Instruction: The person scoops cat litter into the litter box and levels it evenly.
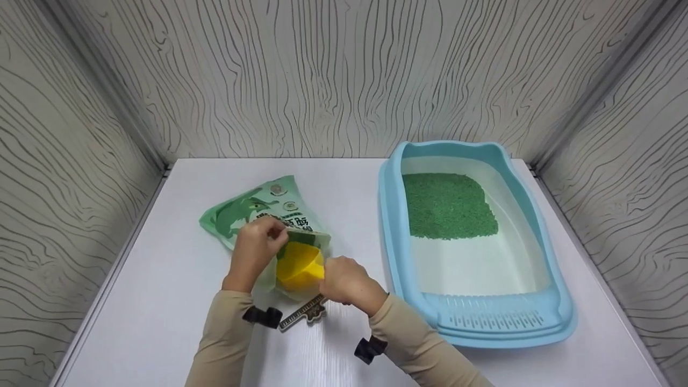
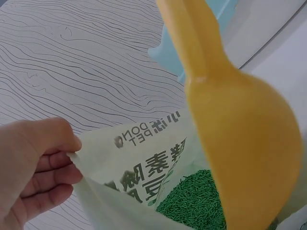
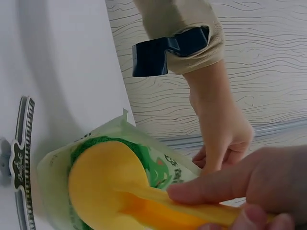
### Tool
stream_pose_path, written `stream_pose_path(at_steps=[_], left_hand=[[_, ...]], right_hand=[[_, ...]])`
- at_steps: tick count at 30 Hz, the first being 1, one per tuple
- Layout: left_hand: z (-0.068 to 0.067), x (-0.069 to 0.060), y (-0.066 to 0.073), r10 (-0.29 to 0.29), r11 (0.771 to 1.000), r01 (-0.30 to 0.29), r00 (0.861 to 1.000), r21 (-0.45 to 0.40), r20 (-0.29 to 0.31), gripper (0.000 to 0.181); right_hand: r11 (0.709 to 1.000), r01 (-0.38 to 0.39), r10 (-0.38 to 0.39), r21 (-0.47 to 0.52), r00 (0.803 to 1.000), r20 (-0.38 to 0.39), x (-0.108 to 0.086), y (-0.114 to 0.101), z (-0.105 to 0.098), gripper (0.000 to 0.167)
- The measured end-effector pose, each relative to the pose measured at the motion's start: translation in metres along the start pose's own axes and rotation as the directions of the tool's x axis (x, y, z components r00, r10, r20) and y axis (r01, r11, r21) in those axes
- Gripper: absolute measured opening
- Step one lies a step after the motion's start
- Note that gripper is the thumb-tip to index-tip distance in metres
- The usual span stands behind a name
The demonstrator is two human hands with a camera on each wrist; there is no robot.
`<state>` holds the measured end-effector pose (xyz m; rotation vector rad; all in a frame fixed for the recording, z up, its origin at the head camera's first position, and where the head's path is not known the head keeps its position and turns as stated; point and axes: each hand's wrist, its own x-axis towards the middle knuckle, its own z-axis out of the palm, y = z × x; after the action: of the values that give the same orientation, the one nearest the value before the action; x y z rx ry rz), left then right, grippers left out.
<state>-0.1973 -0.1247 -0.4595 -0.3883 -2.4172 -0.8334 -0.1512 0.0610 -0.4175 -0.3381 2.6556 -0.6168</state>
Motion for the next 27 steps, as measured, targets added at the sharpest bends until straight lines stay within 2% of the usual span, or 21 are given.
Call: stream_pose_path(at_steps=[4, 8, 17, 21, 27], left_hand=[[0.001, -0.001, 0.000, 0.013, 1.000, -0.013, 1.000, -0.008, -0.002, 0.005], [0.002, -0.002, 0.001, 0.026, 1.000, -0.026, 1.000, -0.006, 0.000, 0.005], [0.003, -0.003, 0.000, 0.027, 1.000, -0.027, 1.000, 0.000, -0.005, 0.005], [0.003, -0.002, 0.000, 0.032, 0.999, -0.032, 0.999, -0.004, -0.017, 0.006], [0.002, -0.002, 0.000, 0.001, 1.000, -0.001, 1.000, -0.017, -0.010, 0.006]], right_hand=[[1.000, -0.010, 0.009, -0.010, 0.997, -0.076, 0.009, 0.000, 0.013, 0.011], [1.000, -0.008, 0.009, 0.005, 0.993, -0.119, 0.013, 0.003, 0.022, 0.013], [0.992, -0.055, 0.069, 0.114, 0.989, -0.129, 0.024, 0.019, 0.050, 0.017], [0.995, -0.049, 0.063, 0.086, 0.983, -0.171, 0.028, 0.026, 0.066, 0.021], [0.998, -0.045, 0.053, 0.041, 0.968, -0.245, 0.030, 0.042, 0.083, 0.026]])
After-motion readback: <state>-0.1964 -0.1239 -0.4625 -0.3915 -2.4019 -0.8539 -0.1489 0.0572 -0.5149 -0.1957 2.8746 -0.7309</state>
